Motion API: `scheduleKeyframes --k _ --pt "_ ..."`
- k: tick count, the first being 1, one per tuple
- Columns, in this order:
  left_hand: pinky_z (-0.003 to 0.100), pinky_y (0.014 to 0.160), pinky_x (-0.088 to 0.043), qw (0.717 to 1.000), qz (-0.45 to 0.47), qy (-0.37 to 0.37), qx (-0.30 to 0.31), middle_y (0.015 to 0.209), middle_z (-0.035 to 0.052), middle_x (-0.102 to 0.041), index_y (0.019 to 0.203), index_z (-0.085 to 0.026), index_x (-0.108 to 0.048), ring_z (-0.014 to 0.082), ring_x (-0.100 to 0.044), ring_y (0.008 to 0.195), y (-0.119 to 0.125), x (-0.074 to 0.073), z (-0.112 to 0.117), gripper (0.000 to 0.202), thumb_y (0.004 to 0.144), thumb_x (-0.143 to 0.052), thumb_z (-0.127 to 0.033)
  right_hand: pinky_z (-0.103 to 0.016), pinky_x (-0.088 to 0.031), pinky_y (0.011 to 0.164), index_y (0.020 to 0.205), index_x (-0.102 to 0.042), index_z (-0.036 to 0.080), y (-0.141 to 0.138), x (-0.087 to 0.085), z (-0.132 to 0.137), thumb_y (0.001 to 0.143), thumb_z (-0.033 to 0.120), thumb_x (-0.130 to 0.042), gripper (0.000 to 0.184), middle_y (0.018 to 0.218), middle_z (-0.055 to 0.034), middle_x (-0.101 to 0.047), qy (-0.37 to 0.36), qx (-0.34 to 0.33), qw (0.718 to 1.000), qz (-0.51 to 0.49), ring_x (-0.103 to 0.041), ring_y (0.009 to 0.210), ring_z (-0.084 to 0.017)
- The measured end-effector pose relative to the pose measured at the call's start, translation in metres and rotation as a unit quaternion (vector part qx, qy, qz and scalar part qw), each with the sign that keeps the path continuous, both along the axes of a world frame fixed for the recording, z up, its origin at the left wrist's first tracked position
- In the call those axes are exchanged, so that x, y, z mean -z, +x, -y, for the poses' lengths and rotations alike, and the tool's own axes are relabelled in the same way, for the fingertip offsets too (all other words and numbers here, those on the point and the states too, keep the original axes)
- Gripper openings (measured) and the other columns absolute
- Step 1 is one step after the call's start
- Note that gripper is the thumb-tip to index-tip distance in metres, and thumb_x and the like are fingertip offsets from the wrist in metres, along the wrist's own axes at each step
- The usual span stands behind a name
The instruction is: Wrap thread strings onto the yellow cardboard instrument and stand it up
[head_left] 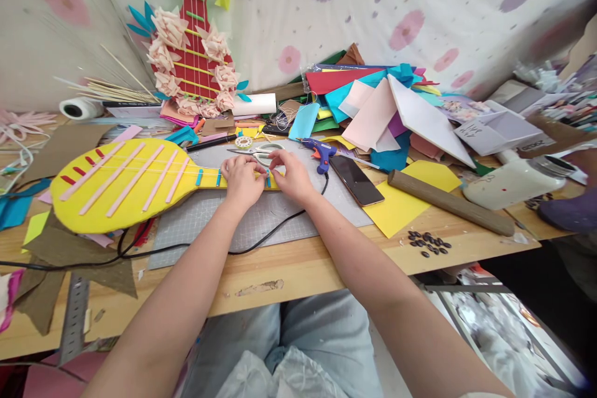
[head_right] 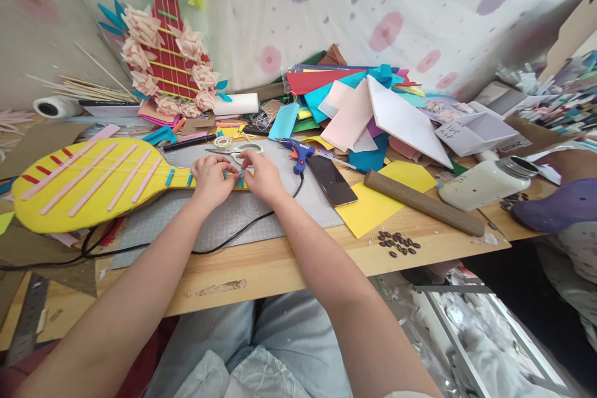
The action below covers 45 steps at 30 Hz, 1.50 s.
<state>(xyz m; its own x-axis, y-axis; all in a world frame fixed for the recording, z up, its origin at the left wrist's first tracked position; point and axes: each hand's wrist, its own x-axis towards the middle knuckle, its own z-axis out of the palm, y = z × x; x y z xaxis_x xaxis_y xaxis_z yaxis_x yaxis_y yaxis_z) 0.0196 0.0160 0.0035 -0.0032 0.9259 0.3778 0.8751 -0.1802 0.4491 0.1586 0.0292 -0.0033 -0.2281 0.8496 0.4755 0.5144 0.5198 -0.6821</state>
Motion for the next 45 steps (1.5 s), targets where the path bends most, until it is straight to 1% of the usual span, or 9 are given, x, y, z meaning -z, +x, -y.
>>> scheduleKeyframes --k 3,8,13,19,24,31,39,43,45 --pt "0.051 0.103 -0.025 0.999 0.017 -0.026 -0.016 0.103 0.0047 -0.061 0.068 -0.025 -0.067 0.0286 -0.045 0.111 0.0 -0.002 -0.001 0.005 0.071 -0.064 -0.027 -0.04 -0.047 0.084 0.102 -0.051 0.023 0.005 -0.006 0.003 0.069 0.007 -0.053 0.037 0.082 -0.0005 -0.066 -0.014 -0.005 0.999 0.035 -0.058 0.092 -0.022" --pt "0.051 0.102 -0.025 0.997 0.032 -0.069 -0.031 0.102 0.0048 -0.064 0.068 -0.025 -0.068 0.0287 -0.048 0.11 -0.001 -0.004 -0.005 0.006 0.071 -0.065 -0.029 -0.04 -0.047 0.082 0.101 -0.051 0.024 0.004 -0.006 0.004 0.07 0.012 -0.057 0.034 0.081 0.0004 -0.067 -0.034 -0.019 0.998 0.046 -0.06 0.091 -0.022" --pt "0.051 0.098 -0.029 0.995 0.042 -0.086 -0.026 0.098 0.0035 -0.067 0.067 -0.026 -0.07 0.028 -0.052 0.104 -0.005 -0.001 -0.01 0.006 0.069 -0.066 -0.031 -0.041 -0.047 0.084 0.106 -0.049 0.024 0.002 -0.003 0.003 0.071 0.011 -0.057 0.038 0.082 0.0006 -0.068 -0.052 -0.025 0.998 0.018 -0.063 0.089 -0.02" --pt "0.05 0.1 -0.029 0.994 0.046 -0.103 -0.016 0.098 0.0039 -0.069 0.068 -0.026 -0.071 0.0273 -0.055 0.103 -0.007 -0.003 -0.012 0.011 0.072 -0.062 -0.031 -0.041 -0.048 0.084 0.105 -0.047 0.024 0.002 -0.002 0.001 0.07 0.009 -0.057 0.04 0.083 0.0014 -0.069 -0.086 -0.042 0.995 -0.027 -0.066 0.087 -0.02" --pt "0.048 0.1 -0.029 0.991 0.062 -0.116 0.005 0.094 0.0018 -0.071 0.068 -0.026 -0.071 0.0241 -0.059 0.098 -0.008 -0.007 -0.012 0.014 0.075 -0.059 -0.031 -0.04 -0.049 0.08 0.105 -0.044 0.025 -0.001 -0.002 0.002 0.069 0.012 -0.061 0.041 0.081 0.0026 -0.069 -0.125 -0.018 0.99 -0.055 -0.067 0.079 -0.018" --pt "0.041 0.094 -0.037 0.99 0.095 -0.105 0.018 0.087 -0.0007 -0.072 0.072 -0.028 -0.072 0.0211 -0.06 0.093 -0.009 -0.003 -0.013 0.015 0.075 -0.058 -0.032 -0.038 -0.051 0.075 0.102 -0.04 0.025 -0.006 0.004 -0.002 0.07 0.018 -0.065 0.041 0.078 0.0018 -0.07 -0.165 0.023 0.982 -0.088 -0.068 0.076 -0.018" --pt "0.038 0.097 -0.036 0.986 0.12 -0.112 0.004 0.095 0.0009 -0.071 0.075 -0.026 -0.073 0.0204 -0.06 0.098 -0.008 -0.004 -0.011 0.015 0.073 -0.059 -0.033 -0.037 -0.051 0.074 0.096 -0.039 0.025 -0.006 0.005 -0.002 0.068 0.019 -0.062 0.036 0.074 0.0053 -0.068 -0.175 0.05 0.978 -0.106 -0.066 0.072 -0.016" --pt "0.037 0.097 -0.036 0.985 0.137 -0.105 -0.004 0.094 0.0 -0.071 0.073 -0.026 -0.073 0.0201 -0.059 0.1 -0.008 -0.002 -0.012 0.014 0.072 -0.06 -0.033 -0.033 -0.05 0.072 0.094 -0.041 0.024 -0.002 0.005 -0.006 0.065 0.015 -0.058 0.035 0.073 0.0053 -0.064 -0.143 0.07 0.981 -0.113 -0.062 0.069 -0.014" --pt "0.036 0.097 -0.037 0.985 0.141 -0.103 -0.003 0.094 -0.0002 -0.071 0.073 -0.026 -0.072 0.0201 -0.059 0.1 -0.009 -0.001 -0.013 0.014 0.072 -0.061 -0.033 -0.032 -0.05 0.072 0.093 -0.041 0.024 0.0 0.005 -0.007 0.064 0.016 -0.057 0.034 0.074 0.0047 -0.063 -0.126 0.057 0.984 -0.114 -0.061 0.069 -0.014"
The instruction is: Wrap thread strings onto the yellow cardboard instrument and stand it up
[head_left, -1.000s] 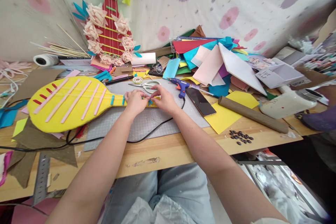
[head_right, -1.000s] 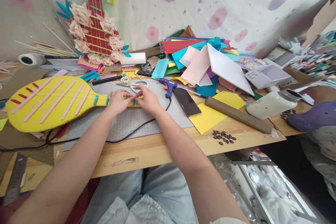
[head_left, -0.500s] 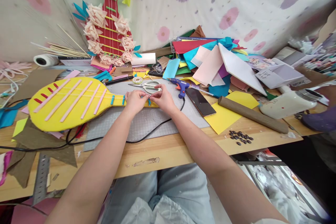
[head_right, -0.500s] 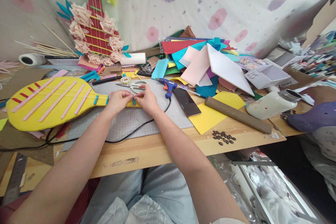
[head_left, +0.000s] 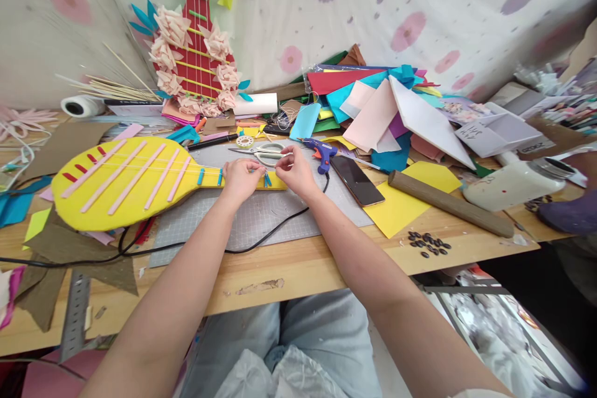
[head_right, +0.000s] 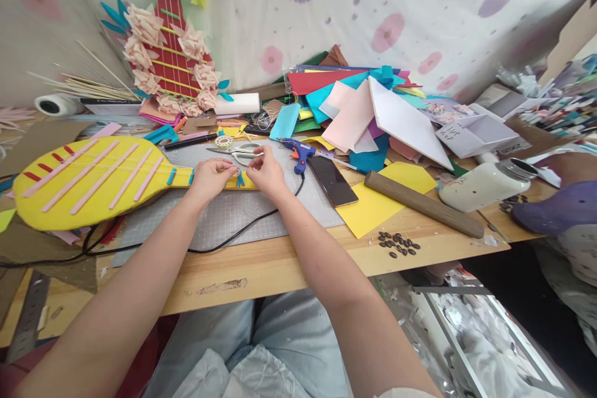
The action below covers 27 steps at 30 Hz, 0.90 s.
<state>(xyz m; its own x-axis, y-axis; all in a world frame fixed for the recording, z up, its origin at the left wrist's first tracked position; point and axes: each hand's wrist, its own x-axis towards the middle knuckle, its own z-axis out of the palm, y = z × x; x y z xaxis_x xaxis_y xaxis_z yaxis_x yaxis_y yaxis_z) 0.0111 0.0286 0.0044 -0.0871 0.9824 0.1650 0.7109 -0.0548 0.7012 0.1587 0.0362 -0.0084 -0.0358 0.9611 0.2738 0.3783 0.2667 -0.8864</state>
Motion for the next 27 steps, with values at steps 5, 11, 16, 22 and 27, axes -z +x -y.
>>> scheduleKeyframes --k 5,11,16,22,27 --pt "0.036 0.096 -0.038 1.0 -0.002 0.004 -0.001 0.095 0.0006 -0.071 0.073 -0.025 -0.072 0.0199 -0.06 0.099 0.0 0.001 -0.002 0.013 0.071 -0.061 -0.032 -0.033 -0.049 0.073 0.093 -0.042 0.024 -0.003 -0.001 0.004 0.066 0.02 -0.06 0.033 0.076 0.0038 -0.064 0.013 -0.055 0.998 0.019 -0.061 0.072 -0.014" --pt "0.035 0.095 -0.039 1.0 -0.011 0.011 -0.001 0.097 0.0011 -0.071 0.072 -0.025 -0.072 0.0195 -0.06 0.097 0.0 0.002 -0.002 0.012 0.071 -0.061 -0.031 -0.033 -0.048 0.071 0.094 -0.043 0.025 -0.009 0.0 0.007 0.068 0.019 -0.06 0.032 0.075 0.0042 -0.064 0.006 -0.04 0.998 0.039 -0.062 0.071 -0.015" --pt "0.035 0.095 -0.039 1.0 -0.012 0.015 0.005 0.094 0.0006 -0.071 0.072 -0.025 -0.072 0.0197 -0.06 0.098 0.0 0.002 -0.001 0.013 0.071 -0.061 -0.032 -0.032 -0.048 0.07 0.093 -0.043 0.024 -0.006 -0.001 0.005 0.067 0.015 -0.056 0.03 0.074 0.0038 -0.062 0.011 -0.007 0.999 0.045 -0.06 0.071 -0.015" --pt "0.035 0.097 -0.038 1.0 -0.009 0.017 0.007 0.092 -0.0001 -0.072 0.069 -0.025 -0.072 0.0197 -0.06 0.098 0.0 0.001 0.0 0.013 0.072 -0.06 -0.031 -0.032 -0.048 0.072 0.095 -0.044 0.023 0.003 0.001 -0.001 0.064 0.012 -0.055 0.035 0.079 0.0018 -0.062 0.038 -0.014 0.999 0.024 -0.059 0.075 -0.015" --pt "0.037 0.099 -0.037 1.0 -0.008 0.01 0.007 0.094 0.0007 -0.071 0.07 -0.025 -0.071 0.0197 -0.061 0.097 0.001 -0.001 0.001 0.013 0.072 -0.06 -0.03 -0.032 -0.049 0.072 0.097 -0.047 0.023 0.001 -0.001 0.003 0.067 0.017 -0.059 0.033 0.084 0.0009 -0.065 0.02 -0.1 0.994 0.025 -0.061 0.078 -0.015"
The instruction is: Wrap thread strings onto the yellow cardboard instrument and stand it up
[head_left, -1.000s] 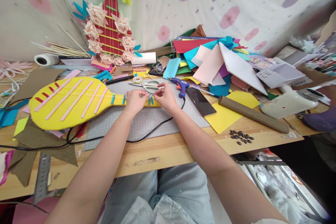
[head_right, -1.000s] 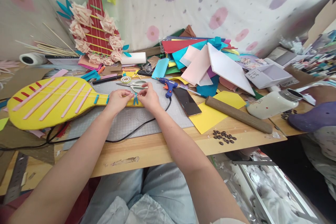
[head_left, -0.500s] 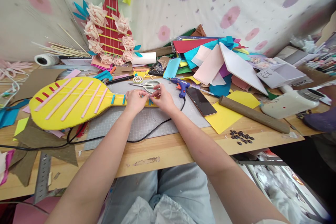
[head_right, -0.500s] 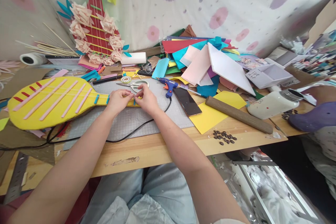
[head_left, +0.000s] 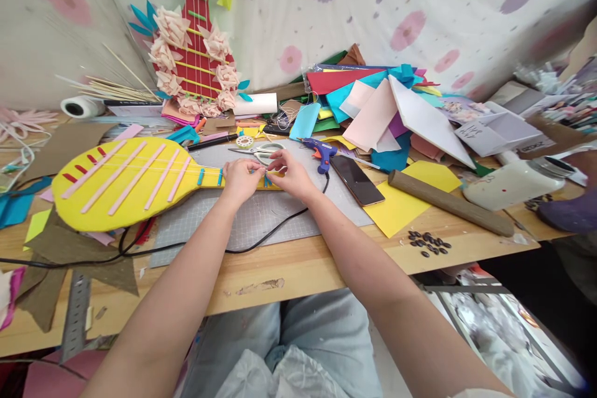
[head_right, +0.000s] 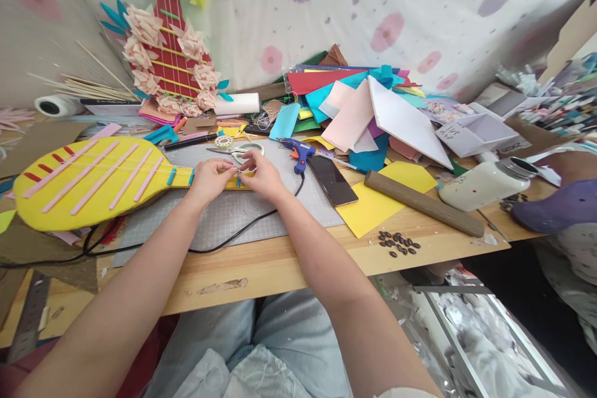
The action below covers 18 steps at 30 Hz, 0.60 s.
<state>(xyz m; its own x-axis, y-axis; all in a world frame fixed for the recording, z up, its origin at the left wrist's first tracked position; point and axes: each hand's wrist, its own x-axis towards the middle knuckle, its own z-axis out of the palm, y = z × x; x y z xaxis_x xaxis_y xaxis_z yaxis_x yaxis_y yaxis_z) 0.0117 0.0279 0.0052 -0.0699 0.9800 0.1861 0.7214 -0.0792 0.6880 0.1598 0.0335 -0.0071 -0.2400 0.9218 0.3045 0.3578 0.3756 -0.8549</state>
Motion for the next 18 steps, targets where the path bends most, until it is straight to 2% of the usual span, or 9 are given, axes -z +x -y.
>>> scheduleKeyframes --k 4,7,18 --pt "0.037 0.099 -0.036 1.0 -0.001 0.0 0.005 0.095 0.0008 -0.071 0.071 -0.025 -0.071 0.0199 -0.061 0.098 0.0 -0.001 0.001 0.013 0.073 -0.06 -0.03 -0.033 -0.048 0.074 0.094 -0.049 0.023 -0.001 -0.002 0.0 0.071 0.018 -0.059 0.025 0.074 0.0028 -0.064 -0.03 0.023 0.999 -0.01 -0.062 0.071 -0.014" --pt "0.037 0.098 -0.036 1.0 0.003 0.001 0.005 0.096 0.0011 -0.071 0.075 -0.024 -0.071 0.0199 -0.061 0.099 0.0 -0.002 0.002 0.013 0.074 -0.059 -0.031 -0.032 -0.048 0.075 0.092 -0.05 0.022 0.002 -0.002 -0.004 0.072 0.017 -0.059 0.023 0.072 0.0035 -0.063 -0.024 0.029 0.999 -0.029 -0.062 0.07 -0.013" --pt "0.039 0.099 -0.035 0.999 -0.042 0.01 0.009 0.099 0.0042 -0.07 0.076 -0.022 -0.067 0.0202 -0.059 0.1 0.0 -0.006 0.005 0.011 0.077 -0.057 -0.027 -0.032 -0.047 0.074 0.088 -0.049 0.022 0.019 -0.002 -0.017 0.067 0.02 -0.061 0.024 0.071 0.0034 -0.061 -0.022 0.093 0.991 -0.098 -0.06 0.072 -0.014"
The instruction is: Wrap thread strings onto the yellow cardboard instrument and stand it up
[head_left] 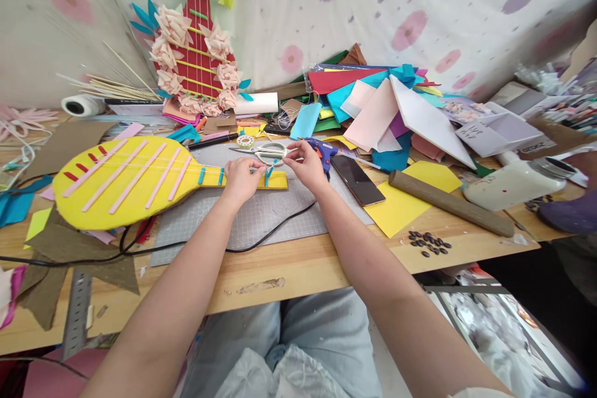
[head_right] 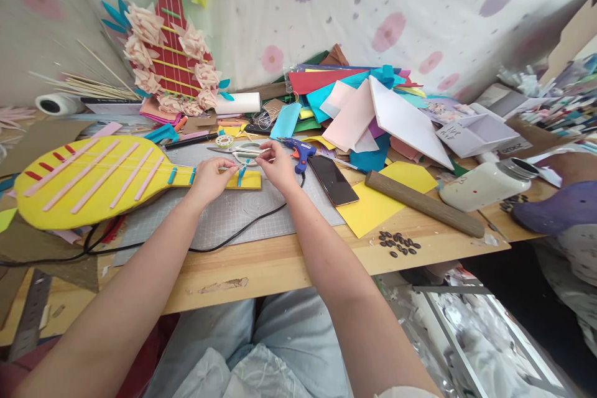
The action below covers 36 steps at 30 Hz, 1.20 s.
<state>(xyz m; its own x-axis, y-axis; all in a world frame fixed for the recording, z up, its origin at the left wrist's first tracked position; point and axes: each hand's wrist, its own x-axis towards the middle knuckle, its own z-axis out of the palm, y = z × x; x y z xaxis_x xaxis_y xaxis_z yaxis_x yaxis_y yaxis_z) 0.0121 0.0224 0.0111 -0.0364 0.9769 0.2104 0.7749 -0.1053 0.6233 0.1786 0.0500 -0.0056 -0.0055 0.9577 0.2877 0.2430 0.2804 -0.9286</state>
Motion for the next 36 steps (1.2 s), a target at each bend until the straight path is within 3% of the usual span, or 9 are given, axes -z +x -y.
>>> scheduleKeyframes --k 8,14,18,28,36 --pt "0.048 0.106 -0.023 0.998 -0.056 0.013 0.012 0.105 0.0048 -0.065 0.082 -0.024 -0.066 0.0255 -0.051 0.111 0.003 -0.003 0.006 0.011 0.075 -0.062 -0.031 -0.031 -0.046 0.072 0.087 -0.049 0.021 0.003 -0.001 -0.001 0.066 0.021 -0.062 0.024 0.069 0.0039 -0.057 -0.008 -0.043 0.999 -0.023 -0.058 0.07 -0.013" --pt "0.049 0.11 -0.01 0.98 -0.136 0.079 0.122 0.119 0.0029 -0.06 0.115 -0.028 -0.053 0.0247 -0.047 0.116 0.001 -0.001 0.007 0.044 0.072 -0.064 -0.027 -0.029 -0.045 0.072 0.089 -0.05 0.02 0.001 0.0 0.0 0.067 0.022 -0.061 0.024 0.07 0.0036 -0.056 -0.005 -0.096 0.995 -0.029 -0.056 0.068 -0.012" --pt "0.05 0.111 -0.003 0.973 -0.167 0.072 0.145 0.119 0.002 -0.061 0.115 -0.031 -0.056 0.025 -0.048 0.116 0.0 -0.001 0.003 0.042 0.074 -0.061 -0.028 -0.029 -0.045 0.071 0.089 -0.05 0.02 0.0 0.001 -0.001 0.068 0.025 -0.061 0.025 0.071 0.0038 -0.057 -0.008 -0.098 0.995 -0.035 -0.055 0.067 -0.011" --pt "0.048 0.109 -0.009 0.961 -0.204 0.053 0.18 0.104 0.0012 -0.067 0.122 -0.034 -0.053 0.0235 -0.052 0.11 0.004 -0.009 -0.006 0.05 0.074 -0.06 -0.026 -0.028 -0.046 0.068 0.088 -0.05 0.021 0.005 -0.003 -0.002 0.066 0.028 -0.062 0.026 0.072 0.003 -0.056 -0.022 -0.117 0.991 -0.06 -0.054 0.067 -0.011" --pt "0.049 0.11 -0.007 0.959 -0.186 0.033 0.213 0.112 0.0035 -0.063 0.129 -0.032 -0.047 0.0237 -0.049 0.115 -0.004 -0.013 -0.006 0.057 0.074 -0.056 -0.023 -0.027 -0.047 0.067 0.085 -0.051 0.02 0.009 -0.005 -0.002 0.067 0.027 -0.063 0.022 0.072 0.0025 -0.057 -0.018 -0.123 0.99 -0.071 -0.054 0.067 -0.01"
